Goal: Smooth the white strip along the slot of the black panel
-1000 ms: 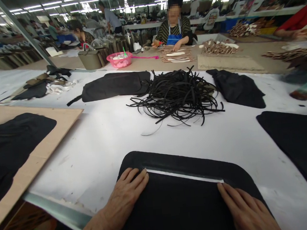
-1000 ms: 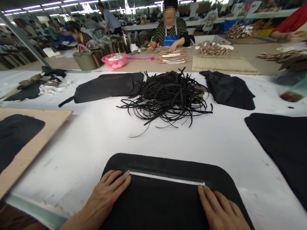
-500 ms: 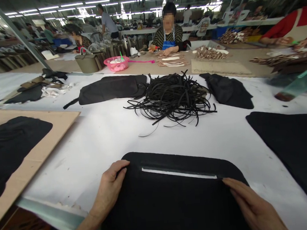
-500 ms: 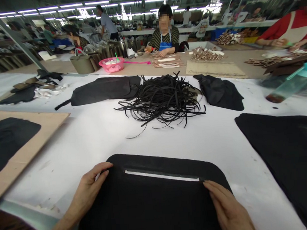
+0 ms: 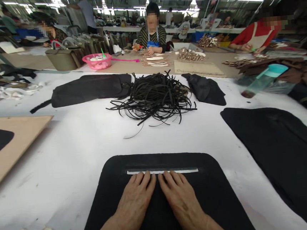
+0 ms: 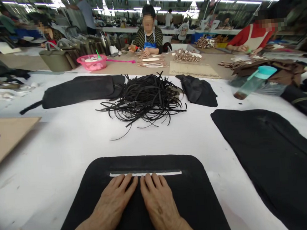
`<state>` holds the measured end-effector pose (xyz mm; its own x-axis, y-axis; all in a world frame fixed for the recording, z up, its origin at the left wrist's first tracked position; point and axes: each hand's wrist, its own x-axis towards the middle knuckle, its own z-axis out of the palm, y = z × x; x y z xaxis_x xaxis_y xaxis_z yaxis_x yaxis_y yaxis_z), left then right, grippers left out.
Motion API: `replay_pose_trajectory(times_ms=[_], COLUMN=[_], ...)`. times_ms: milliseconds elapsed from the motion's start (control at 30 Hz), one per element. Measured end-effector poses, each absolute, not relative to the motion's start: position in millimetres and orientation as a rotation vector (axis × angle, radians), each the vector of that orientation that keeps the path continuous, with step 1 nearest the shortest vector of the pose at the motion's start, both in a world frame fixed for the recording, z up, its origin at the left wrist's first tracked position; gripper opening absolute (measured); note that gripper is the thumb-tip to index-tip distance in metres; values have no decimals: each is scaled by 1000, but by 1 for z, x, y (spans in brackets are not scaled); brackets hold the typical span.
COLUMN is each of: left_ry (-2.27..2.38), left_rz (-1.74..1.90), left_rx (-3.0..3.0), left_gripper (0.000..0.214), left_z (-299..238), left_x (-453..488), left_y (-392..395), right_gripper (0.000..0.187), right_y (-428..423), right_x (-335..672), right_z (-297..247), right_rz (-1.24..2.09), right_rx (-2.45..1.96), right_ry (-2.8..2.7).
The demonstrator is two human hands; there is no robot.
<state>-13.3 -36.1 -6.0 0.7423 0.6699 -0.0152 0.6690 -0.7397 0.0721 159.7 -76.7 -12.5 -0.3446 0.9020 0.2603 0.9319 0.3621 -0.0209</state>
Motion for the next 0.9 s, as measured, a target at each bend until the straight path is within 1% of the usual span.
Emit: replay_pose_trajectory(times_ms=[133, 333, 367, 433, 533, 667, 767, 900], left_ry=[1096, 1138, 1173, 1247, 1279, 1279, 1322, 1327], left_rz=[-37, 9, 26, 92, 286, 493, 478, 361], left_rx=[2864, 2808, 2771, 2679, 2514, 2352, 2361, 2476], left_gripper=[55, 59, 58, 49, 34, 31, 30, 27], left_z=[-6, 0, 2, 6, 14, 22, 23, 18], left_x=[-18, -35, -38, -45, -58, -67, -65, -62], left_y=[-36, -37, -37, -35, -27, -10, 1, 5], right_gripper=[47, 47, 46, 40, 32, 22, 18, 14], right_y=[-82, -91, -91, -90, -83, -62, -43, -22], right_x=[175, 206, 210, 213, 206, 173, 141, 113], right_z=[-14, -8, -6, 0, 14, 31, 34, 19], right_rz=[-224, -332, -345, -340, -250, -7, 118, 33], right_rx=[-1591, -1611, -1621, -1679, -1755, -1701, -1662, -1609], right_ry=[-2416, -2473, -2477, -2459, -2408, -2382, -2409, -2462])
